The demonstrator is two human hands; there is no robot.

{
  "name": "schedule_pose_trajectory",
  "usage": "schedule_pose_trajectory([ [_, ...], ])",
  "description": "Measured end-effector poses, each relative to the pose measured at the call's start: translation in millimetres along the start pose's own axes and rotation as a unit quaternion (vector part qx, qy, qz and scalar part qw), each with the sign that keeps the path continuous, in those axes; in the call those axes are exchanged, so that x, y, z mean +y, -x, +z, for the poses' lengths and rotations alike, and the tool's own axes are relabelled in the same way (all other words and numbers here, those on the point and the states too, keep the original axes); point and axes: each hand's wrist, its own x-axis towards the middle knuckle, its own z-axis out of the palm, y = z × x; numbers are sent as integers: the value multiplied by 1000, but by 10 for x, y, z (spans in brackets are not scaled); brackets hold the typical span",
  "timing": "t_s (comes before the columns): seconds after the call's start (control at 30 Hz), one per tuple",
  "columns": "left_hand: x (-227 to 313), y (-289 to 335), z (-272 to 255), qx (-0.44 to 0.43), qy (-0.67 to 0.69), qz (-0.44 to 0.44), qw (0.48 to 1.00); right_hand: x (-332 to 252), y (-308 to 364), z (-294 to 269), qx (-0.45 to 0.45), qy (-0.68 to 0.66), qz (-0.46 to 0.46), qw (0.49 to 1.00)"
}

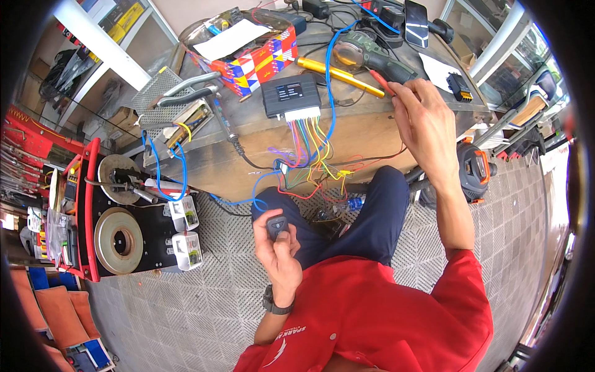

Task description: The person sits on the floor and uses a red test probe to touch various wires connected to a black electronic module. They then pick up a small remote control and press buttons while continuing to probe the wires, appearing to test the module's response.

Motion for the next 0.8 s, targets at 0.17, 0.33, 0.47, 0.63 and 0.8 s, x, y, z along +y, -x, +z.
schedule_pose_trajectory([
  [0.17, 7, -5, -27, 1, 17, -14, 1000, 5, -40, 29, -26, 44, -7, 999],
  [0.33, -15, 2, -73, 1, 51, -23, 998, -34, -56, -28, -42, 47, -1, 998],
  [0.47, -45, -9, -122, -12, 71, -7, 997, -119, -126, -151, -33, 22, 15, 999],
  [0.63, -39, -16, -100, -10, 63, -15, 998, -352, -355, -214, 34, -116, -82, 989],
  [0.8, 79, 9, -98, -17, 58, -33, 998, -612, -480, -155, -38, -252, -158, 954],
])
